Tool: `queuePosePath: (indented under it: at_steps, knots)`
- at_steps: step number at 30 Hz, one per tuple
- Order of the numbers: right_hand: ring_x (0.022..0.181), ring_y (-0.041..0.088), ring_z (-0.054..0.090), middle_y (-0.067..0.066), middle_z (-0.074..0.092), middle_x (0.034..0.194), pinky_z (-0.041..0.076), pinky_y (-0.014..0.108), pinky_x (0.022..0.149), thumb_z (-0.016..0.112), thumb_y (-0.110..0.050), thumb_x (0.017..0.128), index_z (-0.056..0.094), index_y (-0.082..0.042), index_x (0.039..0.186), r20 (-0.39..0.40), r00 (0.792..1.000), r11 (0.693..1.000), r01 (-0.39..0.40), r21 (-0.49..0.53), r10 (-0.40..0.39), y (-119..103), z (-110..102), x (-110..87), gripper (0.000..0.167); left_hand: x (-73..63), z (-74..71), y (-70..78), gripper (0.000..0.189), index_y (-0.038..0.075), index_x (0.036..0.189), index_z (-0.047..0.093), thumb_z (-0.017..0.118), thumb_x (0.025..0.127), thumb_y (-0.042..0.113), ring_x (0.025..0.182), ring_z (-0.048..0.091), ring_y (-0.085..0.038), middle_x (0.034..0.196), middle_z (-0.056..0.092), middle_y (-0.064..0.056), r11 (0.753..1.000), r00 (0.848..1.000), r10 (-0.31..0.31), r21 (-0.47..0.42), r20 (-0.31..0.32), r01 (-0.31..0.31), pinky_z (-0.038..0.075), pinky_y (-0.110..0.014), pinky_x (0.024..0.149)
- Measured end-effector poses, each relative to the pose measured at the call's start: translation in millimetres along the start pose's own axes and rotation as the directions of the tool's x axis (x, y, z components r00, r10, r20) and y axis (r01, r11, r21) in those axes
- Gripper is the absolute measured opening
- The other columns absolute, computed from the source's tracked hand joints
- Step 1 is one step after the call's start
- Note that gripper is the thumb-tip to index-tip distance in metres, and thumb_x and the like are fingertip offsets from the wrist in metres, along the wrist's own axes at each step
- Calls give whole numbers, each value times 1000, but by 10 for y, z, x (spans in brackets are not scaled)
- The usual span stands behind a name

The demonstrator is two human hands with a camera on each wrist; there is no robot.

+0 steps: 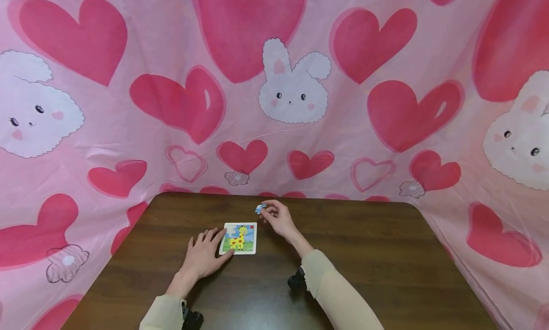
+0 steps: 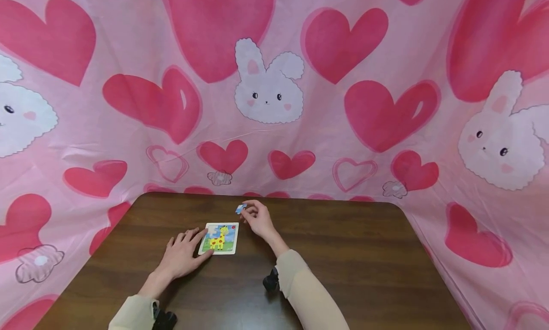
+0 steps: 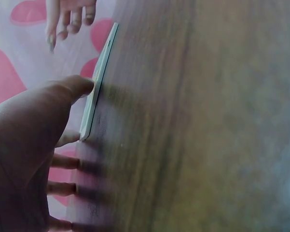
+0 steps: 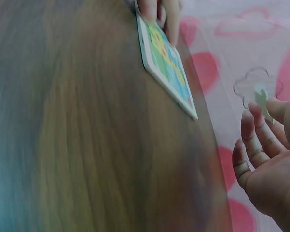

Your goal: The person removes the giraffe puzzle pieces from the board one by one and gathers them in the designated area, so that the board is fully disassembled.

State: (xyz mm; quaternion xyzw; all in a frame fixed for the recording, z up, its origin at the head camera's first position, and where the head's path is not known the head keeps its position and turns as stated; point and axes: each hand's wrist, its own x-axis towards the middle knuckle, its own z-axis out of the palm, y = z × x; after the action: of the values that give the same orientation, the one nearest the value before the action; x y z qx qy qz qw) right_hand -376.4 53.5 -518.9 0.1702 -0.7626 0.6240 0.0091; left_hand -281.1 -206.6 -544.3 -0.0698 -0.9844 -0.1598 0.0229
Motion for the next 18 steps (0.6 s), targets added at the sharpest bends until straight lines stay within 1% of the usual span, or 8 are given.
queuePosePath:
  at_steps: [1,4,6,7,10,13,18]
  knots:
    - [77,36,73,38,76,101,66,52,79,67,3,106,65,13,134,-10,1000,1000,-4,-4,4,8,-49,-5,31,3,1,-3,82,15,162,54,73,97,60,153,47,-53,165,53,-24,1000,1000,1,1,1,-1,29,-85,122]
    - [73,26,72,38,76,100,66,42,75,68,3,105,64,14,133,-34,999,1000,-9,-12,8,47,-202,-29,31,11,3,-8,83,15,162,54,73,96,61,153,47,-53,165,53,-23,1000,1000,3,8,2,-3,29,-85,122]
    - [72,24,72,37,76,100,63,36,73,68,2,105,64,14,134,-55,998,1000,-21,-23,19,73,-306,-50,31,21,4,-7,83,16,162,55,73,96,62,152,48,-53,164,54,-23,1000,1000,8,14,2,-8,30,-85,122]
    - [72,24,72,36,76,100,62,33,72,68,2,105,65,14,134,-67,997,999,-28,-25,26,89,-355,-60,31,25,4,-4,83,16,162,55,74,95,63,151,48,-53,164,54,-23,1000,1000,10,17,2,-10,31,-85,121]
    - [73,25,72,36,76,102,61,33,72,68,2,105,65,14,134,-90,995,998,-44,-35,41,111,-494,-93,31,31,2,-2,84,16,161,55,74,95,63,149,49,-52,163,55,-23,1000,1000,16,21,0,-16,33,-84,121]
    - [76,27,72,37,76,106,61,33,73,68,1,106,65,13,135,-94,994,997,-55,-45,50,115,-604,-119,31,26,1,-8,84,15,161,55,75,95,62,149,49,-52,162,55,-23,1000,1000,14,24,-2,-14,33,-83,121]
    - [80,35,73,39,74,109,55,26,69,68,1,106,66,12,135,-103,993,996,-63,-66,56,105,-736,-145,31,22,-7,-13,83,14,162,55,75,95,61,148,49,-52,162,55,-24,1000,1000,15,25,-3,-14,34,-83,120]
